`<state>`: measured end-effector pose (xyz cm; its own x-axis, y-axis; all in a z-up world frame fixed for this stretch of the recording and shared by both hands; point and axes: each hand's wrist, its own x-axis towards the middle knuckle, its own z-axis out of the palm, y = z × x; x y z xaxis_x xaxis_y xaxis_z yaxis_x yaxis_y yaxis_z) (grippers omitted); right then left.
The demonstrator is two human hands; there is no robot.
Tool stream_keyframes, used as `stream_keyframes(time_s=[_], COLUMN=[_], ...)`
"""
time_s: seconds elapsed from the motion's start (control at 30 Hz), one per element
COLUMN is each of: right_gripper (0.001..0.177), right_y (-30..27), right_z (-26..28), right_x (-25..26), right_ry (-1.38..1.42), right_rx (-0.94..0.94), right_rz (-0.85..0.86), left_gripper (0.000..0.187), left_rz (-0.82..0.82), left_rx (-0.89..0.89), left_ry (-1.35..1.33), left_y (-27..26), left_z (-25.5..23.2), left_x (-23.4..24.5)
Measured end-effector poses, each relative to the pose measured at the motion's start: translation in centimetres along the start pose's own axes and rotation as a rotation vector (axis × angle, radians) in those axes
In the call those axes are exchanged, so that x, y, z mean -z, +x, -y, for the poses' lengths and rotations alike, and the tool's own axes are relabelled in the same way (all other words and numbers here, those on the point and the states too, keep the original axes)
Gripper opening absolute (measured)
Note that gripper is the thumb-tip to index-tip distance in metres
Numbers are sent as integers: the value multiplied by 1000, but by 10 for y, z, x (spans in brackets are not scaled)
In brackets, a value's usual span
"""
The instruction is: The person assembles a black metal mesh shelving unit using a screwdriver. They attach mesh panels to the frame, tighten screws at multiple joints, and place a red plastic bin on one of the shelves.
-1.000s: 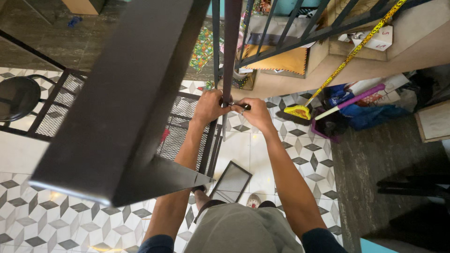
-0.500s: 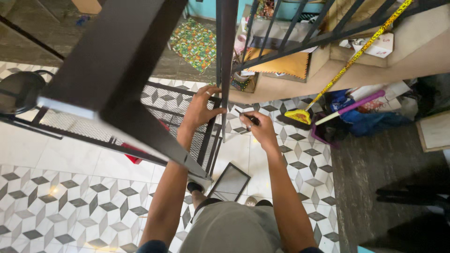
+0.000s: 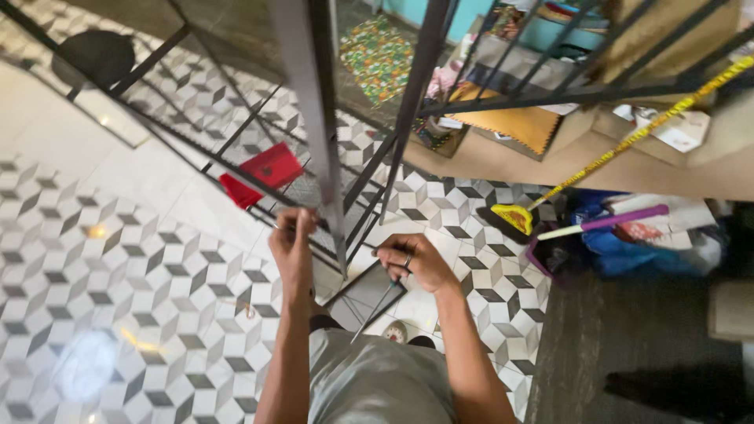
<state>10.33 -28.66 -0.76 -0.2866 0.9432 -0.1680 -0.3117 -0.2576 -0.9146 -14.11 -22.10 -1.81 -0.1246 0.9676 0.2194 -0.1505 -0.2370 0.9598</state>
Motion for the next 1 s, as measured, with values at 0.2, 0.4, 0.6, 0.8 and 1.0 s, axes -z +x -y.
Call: stream_keyframes(time_s=[0.2,0.4,0.6,0.8,1.0], right_gripper=[24,21,19,17,16], right_y=[-9,9,75,147,213], right_z=[-47,-73,-86,-110,-138], right_x=[-57,-94,-136,-184,-240], right_ry=[291,278,-323,111,-768], right_rx=[-116,-172,81,-38,505], right_rz=[68,-55,-267,-282,-532], left_gripper=[19,21,24,24,23], left_rz=[337,360,191,228,217], left_rx=[249,333,420,413,434], left_ry=[-140,-101,-19,-190,-189], left_y=[-79,-66,-24,40,99], left_z=[-14,-2,19,43,68], left_x=[24,55,89,152,209])
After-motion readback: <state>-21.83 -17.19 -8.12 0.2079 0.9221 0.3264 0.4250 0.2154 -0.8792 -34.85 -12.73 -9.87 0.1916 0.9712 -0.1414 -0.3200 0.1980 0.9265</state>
